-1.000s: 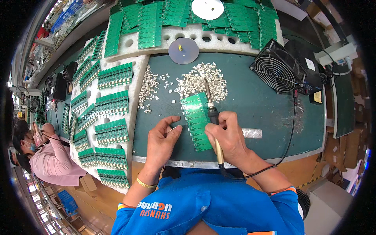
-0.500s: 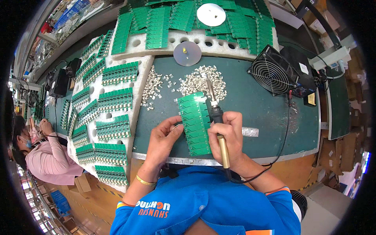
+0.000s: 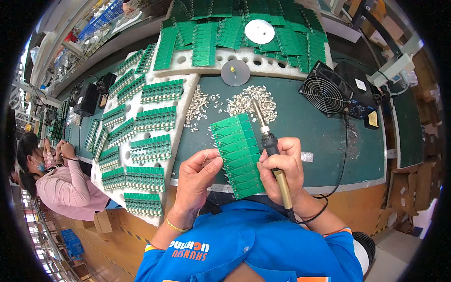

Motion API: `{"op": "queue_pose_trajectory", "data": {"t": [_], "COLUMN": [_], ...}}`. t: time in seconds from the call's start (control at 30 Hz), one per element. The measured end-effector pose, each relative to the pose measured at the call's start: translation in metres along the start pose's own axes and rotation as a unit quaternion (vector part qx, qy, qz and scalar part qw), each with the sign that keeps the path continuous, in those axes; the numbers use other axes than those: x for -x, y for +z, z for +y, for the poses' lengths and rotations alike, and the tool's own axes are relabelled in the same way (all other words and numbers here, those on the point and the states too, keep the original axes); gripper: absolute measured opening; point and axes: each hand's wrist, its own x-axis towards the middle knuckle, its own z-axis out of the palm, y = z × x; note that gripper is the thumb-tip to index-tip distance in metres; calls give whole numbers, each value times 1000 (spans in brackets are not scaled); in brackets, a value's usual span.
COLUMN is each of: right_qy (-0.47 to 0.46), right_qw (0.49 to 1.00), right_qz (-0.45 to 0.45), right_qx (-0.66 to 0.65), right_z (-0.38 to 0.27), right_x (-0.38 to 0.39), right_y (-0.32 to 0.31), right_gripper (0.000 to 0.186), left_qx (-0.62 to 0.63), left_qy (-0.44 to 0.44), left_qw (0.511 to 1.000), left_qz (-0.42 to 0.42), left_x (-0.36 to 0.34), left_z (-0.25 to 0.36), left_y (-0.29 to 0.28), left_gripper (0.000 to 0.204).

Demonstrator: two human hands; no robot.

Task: The person solders electronic components onto circuit boards using a soldering iron and solder wire, attaching pins along the board edges by hand.

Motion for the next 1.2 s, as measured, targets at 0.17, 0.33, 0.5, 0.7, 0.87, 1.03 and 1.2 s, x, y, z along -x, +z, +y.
{"op": "queue_pose_trajectory", "data": {"t": [0.17,0.33,0.5,0.7,0.87,1.03,1.2], "right_qy": [-33,-33,-38,-37,-19,-12,-7], "right_qw": [999,999,999,999,999,999,1000], "right_qz": [-10,11,24,21,29,31,20], "right_qx": [30,27,13,24,20,18,13], "right_z": [-1,4,8,8,16,20,24], "right_x": [-3,-2,-8,-17,-16,-17,-15], "right_y": [1,8,12,13,12,14,16], "right_gripper": [34,31,29,29,28,28,30], "left_qx": [-16,2,13,1,-13,-19,-13], "left_qy": [28,42,41,50,47,44,42], "left_qw": [999,999,999,997,997,997,997], "left_qz": [9,24,29,58,60,65,70], "left_x": [6,6,4,1,-1,-2,-2], "left_z": [-2,1,7,15,17,17,17], "left_y": [-1,1,3,11,16,19,19], "left_gripper": [16,12,11,8,8,8,8]}}
